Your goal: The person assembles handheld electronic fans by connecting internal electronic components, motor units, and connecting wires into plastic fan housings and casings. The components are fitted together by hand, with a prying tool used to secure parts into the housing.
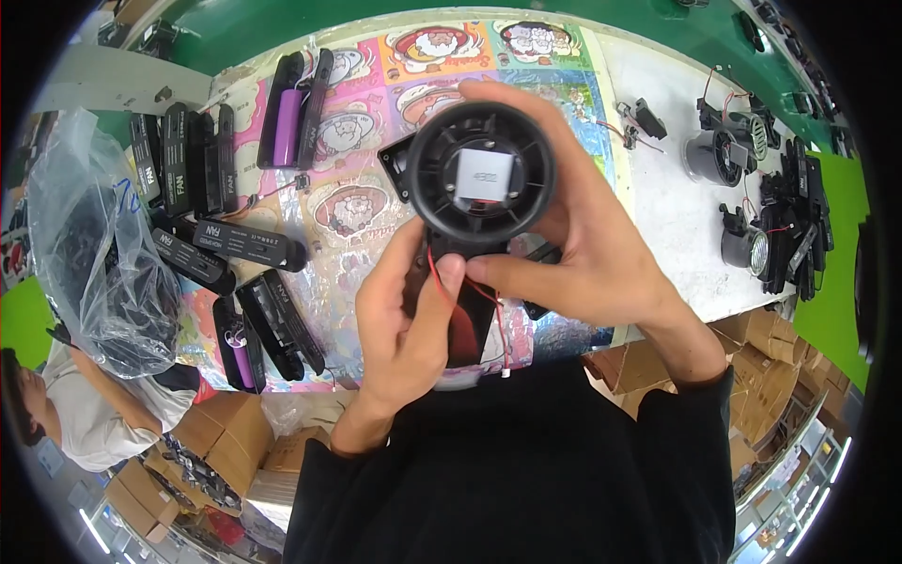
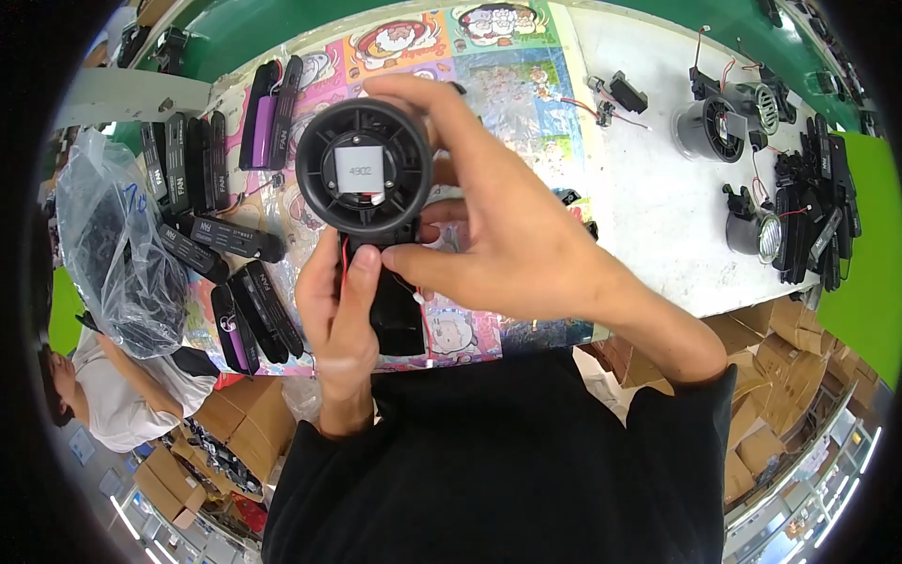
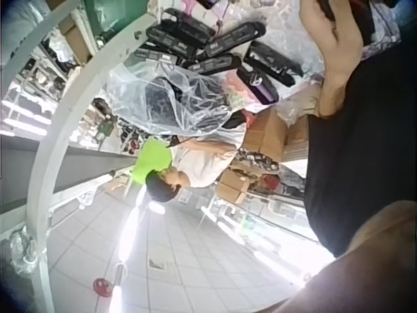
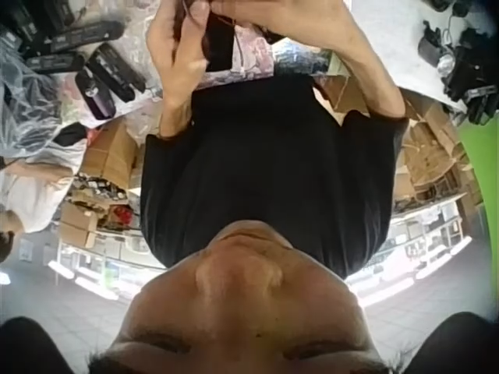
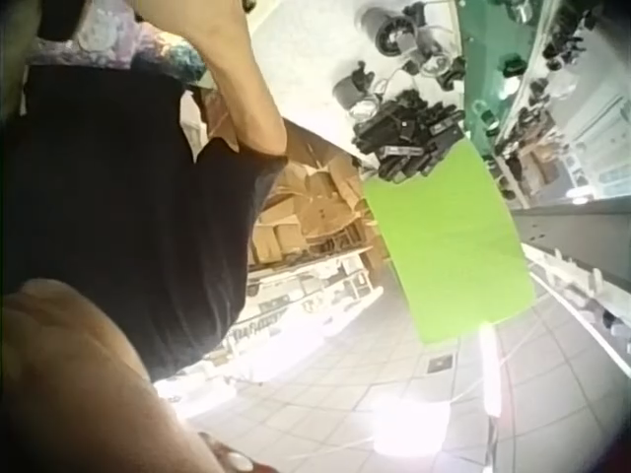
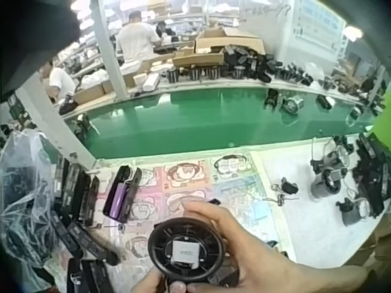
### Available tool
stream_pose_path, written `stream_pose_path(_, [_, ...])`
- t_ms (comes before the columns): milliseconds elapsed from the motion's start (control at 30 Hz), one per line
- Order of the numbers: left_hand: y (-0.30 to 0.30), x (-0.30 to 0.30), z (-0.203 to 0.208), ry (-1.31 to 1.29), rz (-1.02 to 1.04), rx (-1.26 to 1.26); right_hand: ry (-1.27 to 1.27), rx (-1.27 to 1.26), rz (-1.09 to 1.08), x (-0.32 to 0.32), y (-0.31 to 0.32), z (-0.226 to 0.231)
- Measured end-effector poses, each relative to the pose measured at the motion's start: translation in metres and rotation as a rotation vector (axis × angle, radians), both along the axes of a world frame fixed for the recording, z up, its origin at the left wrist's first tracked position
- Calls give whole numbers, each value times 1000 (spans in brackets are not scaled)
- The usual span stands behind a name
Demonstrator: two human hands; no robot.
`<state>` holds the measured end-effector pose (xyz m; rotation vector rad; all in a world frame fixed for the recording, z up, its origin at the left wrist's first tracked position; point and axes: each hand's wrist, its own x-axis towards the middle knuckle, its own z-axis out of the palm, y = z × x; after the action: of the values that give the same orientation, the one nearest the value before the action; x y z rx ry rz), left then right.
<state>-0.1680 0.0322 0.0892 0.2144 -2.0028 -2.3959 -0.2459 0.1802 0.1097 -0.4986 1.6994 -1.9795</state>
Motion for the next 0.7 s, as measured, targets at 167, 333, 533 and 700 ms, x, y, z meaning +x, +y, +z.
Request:
stream_pose_path(167, [0, -6, 21, -10, 84, -369, 155, -33, -69, -8, -7, 4])
stream_pose_path(333, [-13, -91, 41, 25, 19, -388, 165, 134, -126, -62, 9, 47])
stream_pose_path(533, [-19, -244, 69, -39, 14, -232, 527, 881, -362, -180, 95, 89])
stream_pose_path(700, [-52, -381, -52, -98, 53, -203, 818, 1416, -662, -342, 265, -15])
